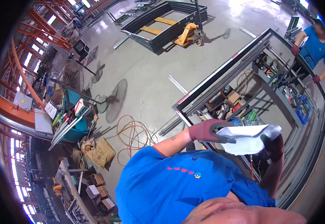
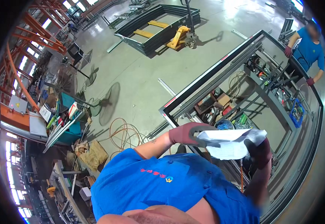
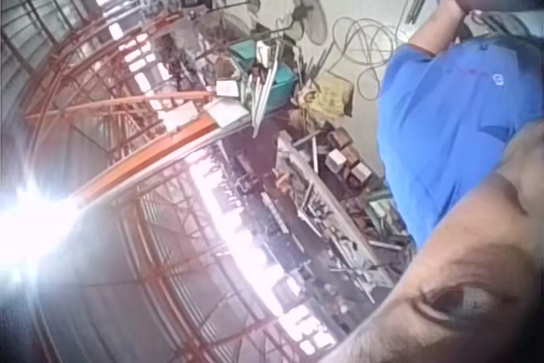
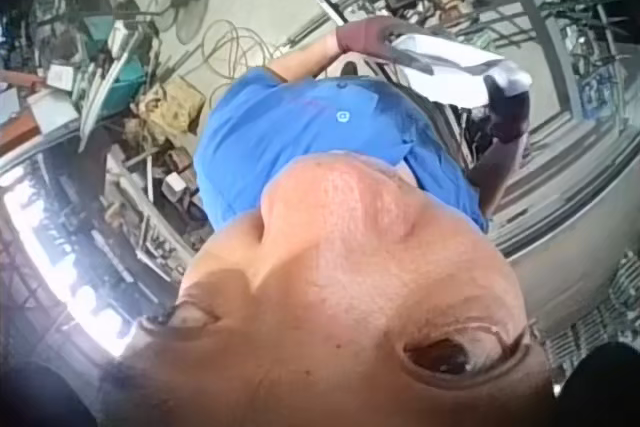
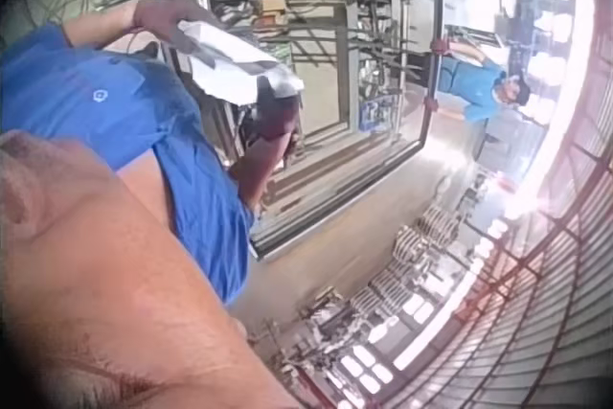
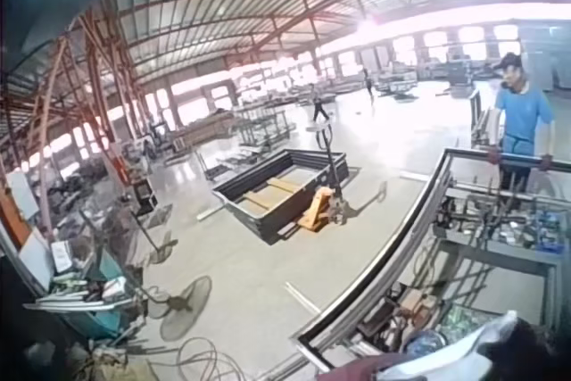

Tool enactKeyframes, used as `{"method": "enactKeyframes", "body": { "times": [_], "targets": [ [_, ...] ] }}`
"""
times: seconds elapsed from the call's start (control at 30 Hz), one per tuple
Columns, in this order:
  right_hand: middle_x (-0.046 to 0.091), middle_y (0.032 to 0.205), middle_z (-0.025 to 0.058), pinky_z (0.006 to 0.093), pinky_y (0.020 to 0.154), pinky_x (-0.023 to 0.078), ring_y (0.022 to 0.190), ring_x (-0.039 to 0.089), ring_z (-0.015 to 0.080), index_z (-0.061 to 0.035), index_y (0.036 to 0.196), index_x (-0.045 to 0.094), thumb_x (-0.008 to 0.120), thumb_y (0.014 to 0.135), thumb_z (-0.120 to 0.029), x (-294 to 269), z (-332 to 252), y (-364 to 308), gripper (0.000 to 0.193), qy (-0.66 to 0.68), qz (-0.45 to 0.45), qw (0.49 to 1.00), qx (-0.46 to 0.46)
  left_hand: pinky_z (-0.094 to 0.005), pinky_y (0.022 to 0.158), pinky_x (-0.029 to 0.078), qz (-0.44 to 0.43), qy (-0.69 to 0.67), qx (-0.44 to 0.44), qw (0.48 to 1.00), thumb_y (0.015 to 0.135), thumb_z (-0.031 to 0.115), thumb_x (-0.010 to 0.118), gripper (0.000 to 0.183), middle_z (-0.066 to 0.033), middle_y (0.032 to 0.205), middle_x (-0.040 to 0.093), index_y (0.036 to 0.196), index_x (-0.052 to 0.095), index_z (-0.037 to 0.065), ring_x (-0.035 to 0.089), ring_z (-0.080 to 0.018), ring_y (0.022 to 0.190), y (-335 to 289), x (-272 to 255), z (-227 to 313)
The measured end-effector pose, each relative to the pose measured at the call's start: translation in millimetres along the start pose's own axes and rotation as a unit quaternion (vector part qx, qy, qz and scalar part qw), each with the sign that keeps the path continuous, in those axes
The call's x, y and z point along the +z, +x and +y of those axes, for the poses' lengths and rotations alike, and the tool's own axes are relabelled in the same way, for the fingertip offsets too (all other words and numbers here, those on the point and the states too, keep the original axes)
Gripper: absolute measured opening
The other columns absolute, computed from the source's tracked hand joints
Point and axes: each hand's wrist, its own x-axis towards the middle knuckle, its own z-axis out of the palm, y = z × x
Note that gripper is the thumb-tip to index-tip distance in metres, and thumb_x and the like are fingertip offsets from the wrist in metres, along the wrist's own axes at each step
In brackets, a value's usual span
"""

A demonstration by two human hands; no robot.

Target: The person is checking a technical blueprint and then using an electric drill to assemble a metal frame.

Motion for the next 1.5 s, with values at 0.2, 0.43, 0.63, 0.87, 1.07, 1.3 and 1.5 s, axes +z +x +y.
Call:
{"method": "enactKeyframes", "body": {
  "times": [0.2,0.43,0.63,0.87,1.07,1.3,1.5],
  "targets": [
    [0.072,0.113,0.0062,0.0358,0.08,0.056,0.095,0.069,0.0179,-0.0036,0.137,0.064,0.077,0.097,-0.008,9.6,-13.0,15.7,0.042,0.089,0.022,0.993,0.069,-0.0376,0.111,0.052,0.001,-0.16,0.012,0.987,0.106,0.035,0.073,0.066,-0.0113,0.142,0.072,0.16,0.052,0.002,0.064,-0.0173,0.131,-3.7,-12.6,-53.5],
    [0.073,0.088,0.0043,0.0326,0.069,0.055,0.076,0.067,0.0125,-0.0038,0.119,0.071,0.087,0.095,-0.03,3.5,-0.8,5.4,0.039,-0.035,0.147,0.981,0.122,-0.0395,0.116,0.05,0.042,-0.117,-0.012,0.992,0.098,0.018,0.084,0.076,-0.01,0.151,0.066,0.163,0.047,0.001,0.063,-0.0197,0.136,15.0,2.2,-8.4],
    [0.079,0.118,0.0049,0.0343,0.092,0.059,0.105,0.073,0.015,-0.0022,0.134,0.072,0.084,0.094,-0.005,-20.3,21.3,2.0,0.042,0.125,0.043,0.991,0.008,-0.0312,0.08,0.059,0.141,-0.117,-0.15,0.972,0.1,0.016,0.081,0.03,-0.0047,0.107,0.081,0.126,0.076,0.001,0.074,-0.0114,0.092,35.2,13.6,-24.7],
    [0.074,0.132,0.011,0.0349,0.097,0.056,0.115,0.069,0.0177,-0.0017,0.144,0.066,0.074,0.093,-0.007,-28.7,60.4,-28.0,0.051,-0.062,0.121,0.99,-0.046,-0.0266,0.048,0.038,0.238,-0.206,-0.074,0.946,0.103,0.024,0.079,0.019,0.0041,0.076,0.066,0.107,0.075,0.007,0.053,-0.0049,0.054,55.2,24.1,-8.6],
    [0.079,0.123,0.0112,0.036,0.097,0.055,0.111,0.07,0.0169,0.0032,0.138,0.071,0.074,0.101,-0.016,41.6,31.0,-40.1,0.041,0.107,0.052,0.99,0.072,-0.0238,0.05,0.037,0.259,-0.265,-0.058,0.927,0.105,0.028,0.078,0.026,0.0056,0.077,0.067,0.118,0.075,0.005,0.053,-0.0039,0.057,63.6,29.8,-11.4],
    [0.081,0.116,0.0129,0.0352,0.092,0.057,0.106,0.073,0.0172,0.0037,0.13,0.076,0.075,0.104,-0.021,59.8,36.4,-35.7,0.036,0.08,0.079,0.988,0.103,-0.0342,0.067,0.044,0.291,0.168,0.17,0.926,0.12,0.037,0.044,0.047,-0.005,0.087,0.065,0.102,0.067,0.0,0.057,-0.0136,0.074,49.6,9.1,-50.2],
    [0.081,0.117,0.0137,0.035,0.093,0.057,0.107,0.073,0.0176,0.0065,0.13,0.074,0.072,0.104,-0.018,52.7,38.5,-29.9,0.036,0.001,0.053,0.99,0.13,-0.028,0.054,0.033,0.277,-0.128,-0.065,0.95,0.113,0.063,0.053,0.057,0.0072,0.066,0.047,0.091,0.063,0.011,0.043,-0.0039,0.06,38.7,7.7,-37.8]
  ]
}}
